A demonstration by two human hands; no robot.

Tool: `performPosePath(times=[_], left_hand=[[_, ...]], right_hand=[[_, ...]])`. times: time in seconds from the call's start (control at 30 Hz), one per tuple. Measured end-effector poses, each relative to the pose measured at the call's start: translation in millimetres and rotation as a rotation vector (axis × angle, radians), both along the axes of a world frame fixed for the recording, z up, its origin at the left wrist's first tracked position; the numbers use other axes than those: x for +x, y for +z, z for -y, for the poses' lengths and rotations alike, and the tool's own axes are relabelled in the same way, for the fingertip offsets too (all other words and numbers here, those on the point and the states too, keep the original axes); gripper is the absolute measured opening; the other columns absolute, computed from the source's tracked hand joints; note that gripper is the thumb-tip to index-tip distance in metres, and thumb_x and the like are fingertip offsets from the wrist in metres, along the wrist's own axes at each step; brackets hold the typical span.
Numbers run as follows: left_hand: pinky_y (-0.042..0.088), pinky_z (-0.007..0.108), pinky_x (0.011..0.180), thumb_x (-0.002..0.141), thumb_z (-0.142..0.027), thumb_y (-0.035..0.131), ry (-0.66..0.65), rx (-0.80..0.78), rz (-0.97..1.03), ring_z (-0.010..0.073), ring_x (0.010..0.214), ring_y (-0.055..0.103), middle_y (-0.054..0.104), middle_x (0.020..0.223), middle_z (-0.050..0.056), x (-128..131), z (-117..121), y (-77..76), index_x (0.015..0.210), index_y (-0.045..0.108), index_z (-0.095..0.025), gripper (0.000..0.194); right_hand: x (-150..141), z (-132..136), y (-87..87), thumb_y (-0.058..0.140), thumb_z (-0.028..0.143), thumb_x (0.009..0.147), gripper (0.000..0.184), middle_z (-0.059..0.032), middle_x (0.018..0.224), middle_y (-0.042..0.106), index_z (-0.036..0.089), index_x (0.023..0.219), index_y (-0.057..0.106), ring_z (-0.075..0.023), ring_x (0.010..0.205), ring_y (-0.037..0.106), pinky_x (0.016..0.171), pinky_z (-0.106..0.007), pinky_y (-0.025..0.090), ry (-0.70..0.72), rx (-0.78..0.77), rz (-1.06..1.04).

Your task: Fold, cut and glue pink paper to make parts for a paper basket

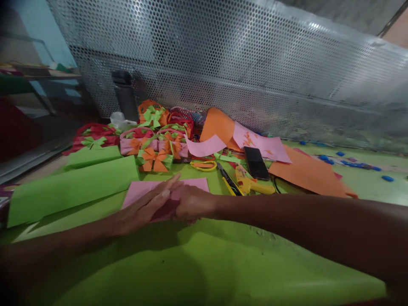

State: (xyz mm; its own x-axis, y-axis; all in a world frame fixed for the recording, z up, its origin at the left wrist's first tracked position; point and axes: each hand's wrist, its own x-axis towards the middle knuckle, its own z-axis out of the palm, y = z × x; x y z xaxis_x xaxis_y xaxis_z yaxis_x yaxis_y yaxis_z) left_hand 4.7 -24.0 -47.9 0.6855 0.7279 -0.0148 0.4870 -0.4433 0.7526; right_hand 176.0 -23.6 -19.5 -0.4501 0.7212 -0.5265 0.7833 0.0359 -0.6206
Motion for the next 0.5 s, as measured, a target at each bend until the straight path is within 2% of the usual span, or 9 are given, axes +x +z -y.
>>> performPosePath(times=[0.2,0.33,0.5], left_hand=[[0.009,0.045,0.115,0.095,-0.055,0.013,0.015,0.006,-0.03,0.0208,0.141,0.014,0.02,0.153,0.004,0.9,0.7,-2.4,0.149,0.009,-0.017,0.066],[0.009,0.045,0.115,0.096,-0.053,0.012,-0.01,0.038,0.0,0.0203,0.14,0.018,0.025,0.152,0.004,-0.9,-0.6,-5.3,0.149,0.007,-0.018,0.063],[0.005,0.042,0.116,0.098,-0.05,0.011,-0.042,0.081,-0.029,0.0183,0.141,0.015,0.022,0.153,0.002,-4.1,-2.5,-7.8,0.149,0.007,-0.022,0.058]], right_hand=[[26.3,4.3,-0.5,0.06,0.021,0.069,0.029,0.0036,0.038,0.049,0.017,0.044,0.048,-0.0077,0.035,0.045,0.035,-0.017,0.035,-0.117,-0.022,0.134],[42.6,8.2,-0.1,0.06,0.02,0.07,0.032,0.0043,0.037,0.047,0.017,0.041,0.047,-0.0066,0.034,0.042,0.035,-0.017,0.034,-0.196,-0.024,0.176],[57.7,17.6,5.4,0.056,0.02,0.072,0.034,0.0034,0.036,0.046,0.018,0.04,0.046,-0.0069,0.034,0.04,0.036,-0.018,0.033,-0.263,0.001,0.225]])
